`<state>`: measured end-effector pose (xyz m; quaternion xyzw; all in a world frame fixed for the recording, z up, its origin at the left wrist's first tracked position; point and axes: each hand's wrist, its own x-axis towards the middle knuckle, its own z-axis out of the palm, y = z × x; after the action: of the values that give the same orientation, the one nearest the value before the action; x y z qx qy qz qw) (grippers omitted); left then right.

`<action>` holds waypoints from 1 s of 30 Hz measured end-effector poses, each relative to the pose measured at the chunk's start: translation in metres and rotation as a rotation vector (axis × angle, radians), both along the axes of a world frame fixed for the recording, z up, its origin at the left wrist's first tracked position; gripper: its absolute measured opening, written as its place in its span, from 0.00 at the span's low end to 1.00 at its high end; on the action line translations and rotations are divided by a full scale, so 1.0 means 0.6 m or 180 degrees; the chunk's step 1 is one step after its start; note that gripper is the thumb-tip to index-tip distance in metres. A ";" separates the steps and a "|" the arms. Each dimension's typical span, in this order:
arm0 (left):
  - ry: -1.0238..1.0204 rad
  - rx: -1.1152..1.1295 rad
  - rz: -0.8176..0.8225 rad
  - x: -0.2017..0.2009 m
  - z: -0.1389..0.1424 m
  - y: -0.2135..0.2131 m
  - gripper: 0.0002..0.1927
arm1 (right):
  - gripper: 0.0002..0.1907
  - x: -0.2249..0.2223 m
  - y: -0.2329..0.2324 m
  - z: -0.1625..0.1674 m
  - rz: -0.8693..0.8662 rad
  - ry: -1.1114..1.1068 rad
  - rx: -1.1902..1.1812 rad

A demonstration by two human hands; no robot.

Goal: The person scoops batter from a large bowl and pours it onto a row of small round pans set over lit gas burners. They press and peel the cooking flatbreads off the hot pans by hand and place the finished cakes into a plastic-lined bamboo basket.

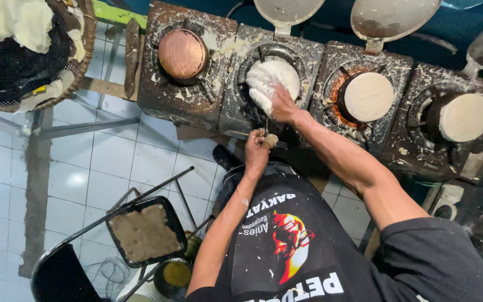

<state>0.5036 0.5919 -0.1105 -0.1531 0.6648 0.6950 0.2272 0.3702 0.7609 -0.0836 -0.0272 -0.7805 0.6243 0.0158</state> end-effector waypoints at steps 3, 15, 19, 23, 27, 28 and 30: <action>0.0062 -0.0146 -0.0057 -0.007 0.002 0.002 0.22 | 0.18 0.001 -0.012 -0.009 0.0089 0.0286 -0.2055; -0.0009 -0.0320 -0.0132 -0.026 -0.001 -0.006 0.22 | 0.35 -0.037 0.145 0.071 -0.0490 0.0513 -0.0505; -0.0088 -0.0014 -0.0096 -0.027 -0.008 -0.009 0.22 | 0.39 -0.049 0.163 0.050 -0.0696 -0.0681 -0.1014; -0.0192 -0.0119 -0.0181 -0.029 -0.015 -0.012 0.23 | 0.38 -0.009 0.117 0.020 -0.0607 -0.1229 -0.2593; -0.0235 0.0160 -0.0008 -0.032 -0.015 -0.034 0.25 | 0.35 0.002 0.126 0.035 -0.0835 -0.0306 -0.3281; -0.0294 0.0169 0.0167 -0.041 -0.014 -0.041 0.26 | 0.34 -0.006 0.122 0.045 -0.0997 -0.0059 -0.2887; -0.0269 0.0211 0.0612 -0.062 -0.008 -0.063 0.26 | 0.31 -0.025 0.110 0.070 -0.0421 -0.0482 -0.2300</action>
<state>0.4664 0.5542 -0.1155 -0.2378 0.6135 0.7281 0.1922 0.3553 0.8269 -0.0419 -0.1274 -0.5054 0.8533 -0.0123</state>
